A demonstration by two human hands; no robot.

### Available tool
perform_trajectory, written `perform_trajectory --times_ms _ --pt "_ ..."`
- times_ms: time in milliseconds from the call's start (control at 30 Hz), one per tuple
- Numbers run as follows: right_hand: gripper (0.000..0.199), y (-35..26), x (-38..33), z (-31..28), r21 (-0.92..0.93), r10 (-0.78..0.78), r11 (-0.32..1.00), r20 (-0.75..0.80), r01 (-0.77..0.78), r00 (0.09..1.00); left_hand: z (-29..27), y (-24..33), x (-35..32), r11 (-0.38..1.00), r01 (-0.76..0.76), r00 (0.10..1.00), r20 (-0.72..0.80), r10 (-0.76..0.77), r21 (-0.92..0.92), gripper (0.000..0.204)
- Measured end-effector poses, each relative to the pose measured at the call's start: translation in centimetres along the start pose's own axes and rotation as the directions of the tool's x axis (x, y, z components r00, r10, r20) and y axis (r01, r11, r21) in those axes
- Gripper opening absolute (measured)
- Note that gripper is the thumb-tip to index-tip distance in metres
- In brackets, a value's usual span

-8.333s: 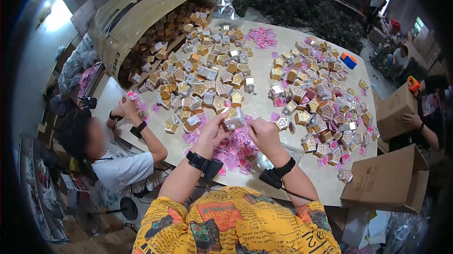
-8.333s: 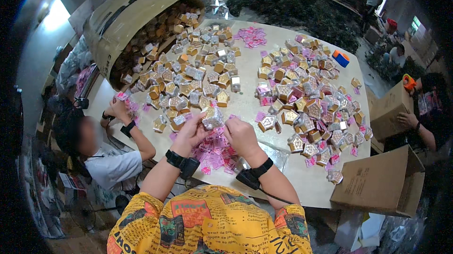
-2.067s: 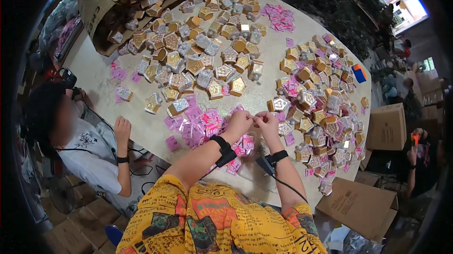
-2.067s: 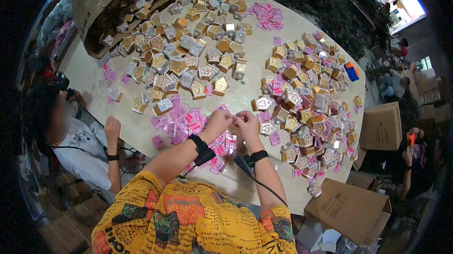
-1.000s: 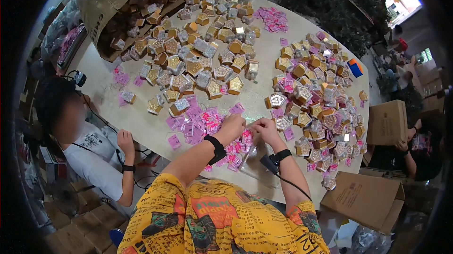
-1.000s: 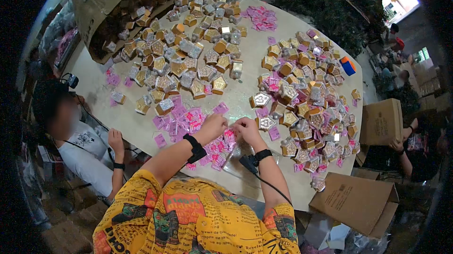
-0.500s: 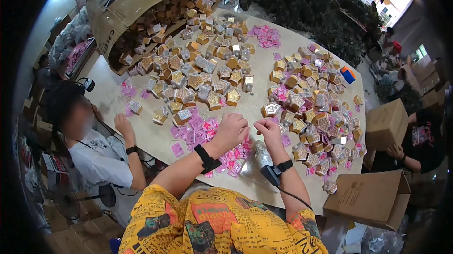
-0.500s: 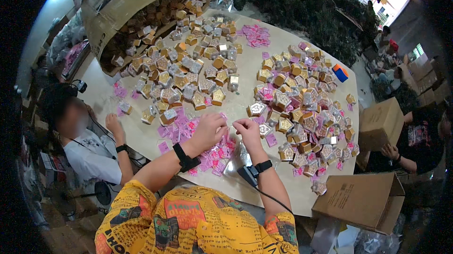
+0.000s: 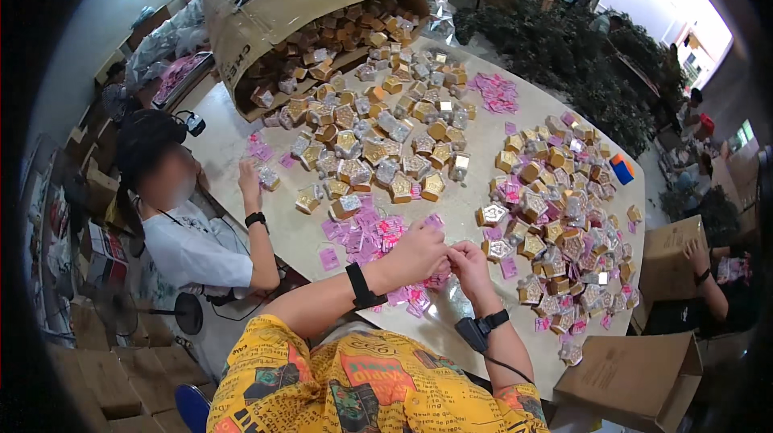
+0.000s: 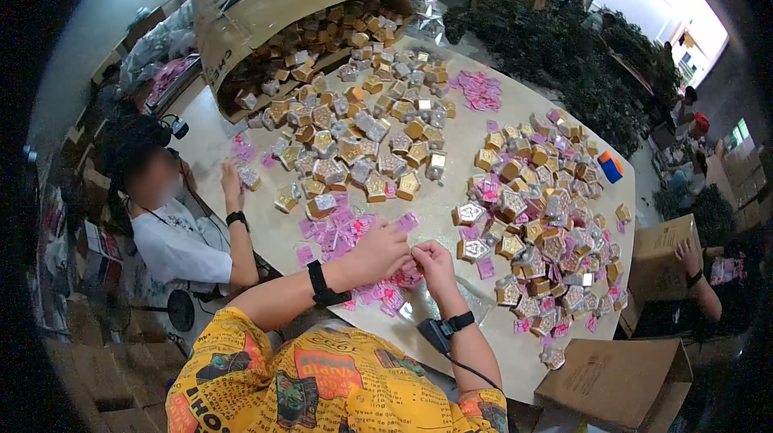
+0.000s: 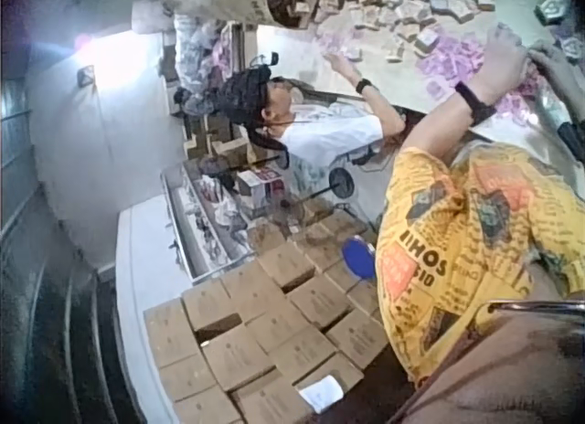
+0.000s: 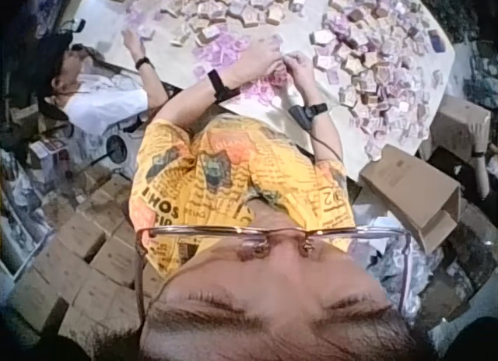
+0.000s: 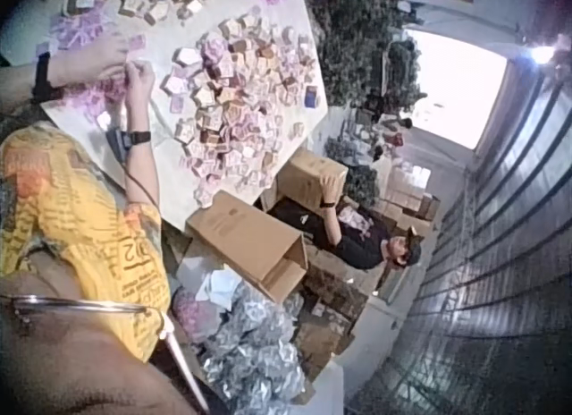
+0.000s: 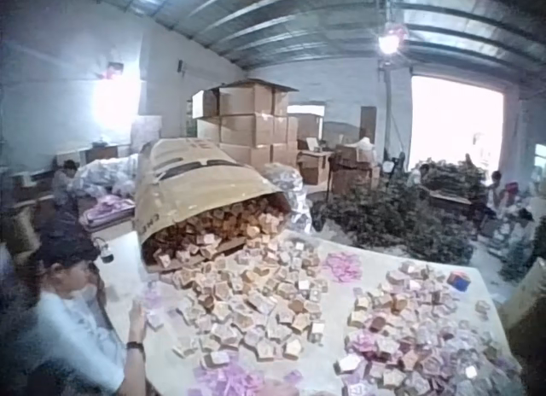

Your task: The person sits at a table and repeatedly picks up small, gold-wrapped items and pink paper slips. They place the items and slips into clear plastic bags and seal them. The person works continuously, creating a growing pile of packaged units on the table.

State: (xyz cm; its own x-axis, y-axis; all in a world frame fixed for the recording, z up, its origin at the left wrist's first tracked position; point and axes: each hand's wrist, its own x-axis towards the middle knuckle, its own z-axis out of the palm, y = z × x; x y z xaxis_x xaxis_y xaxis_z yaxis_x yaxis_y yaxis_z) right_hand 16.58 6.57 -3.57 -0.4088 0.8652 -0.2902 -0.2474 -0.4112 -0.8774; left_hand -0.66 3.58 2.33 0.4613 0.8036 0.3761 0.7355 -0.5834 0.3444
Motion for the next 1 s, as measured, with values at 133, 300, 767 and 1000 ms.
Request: perform_trajectory --times_ms 133,300,767,1000 --pt "0.007 0.1 0.2 0.1 0.008 0.011 1.000 0.025 -0.011 1.000 -0.6 -0.2 0.5 0.993 -0.050 0.995 -0.076 0.058 0.104 0.006" --pt "0.008 0.5 0.5 -1.0 -0.011 0.077 0.997 0.092 -0.076 0.993 -1.0 -0.9 1.2 0.973 -0.129 0.992 0.037 0.124 0.190 0.008" --pt "0.006 -2.2 2.1 -1.2 -0.506 0.014 0.863 0.050 0.013 0.999 3.8 -5.5 3.1 0.783 0.489 0.856 0.385 -0.345 -0.384 0.010" --pt "0.005 -3.1 3.3 -0.3 -0.877 -0.410 0.109 0.389 0.468 0.825 4.9 -8.8 5.3 0.516 0.675 0.730 0.579 -0.364 -0.527 0.013"
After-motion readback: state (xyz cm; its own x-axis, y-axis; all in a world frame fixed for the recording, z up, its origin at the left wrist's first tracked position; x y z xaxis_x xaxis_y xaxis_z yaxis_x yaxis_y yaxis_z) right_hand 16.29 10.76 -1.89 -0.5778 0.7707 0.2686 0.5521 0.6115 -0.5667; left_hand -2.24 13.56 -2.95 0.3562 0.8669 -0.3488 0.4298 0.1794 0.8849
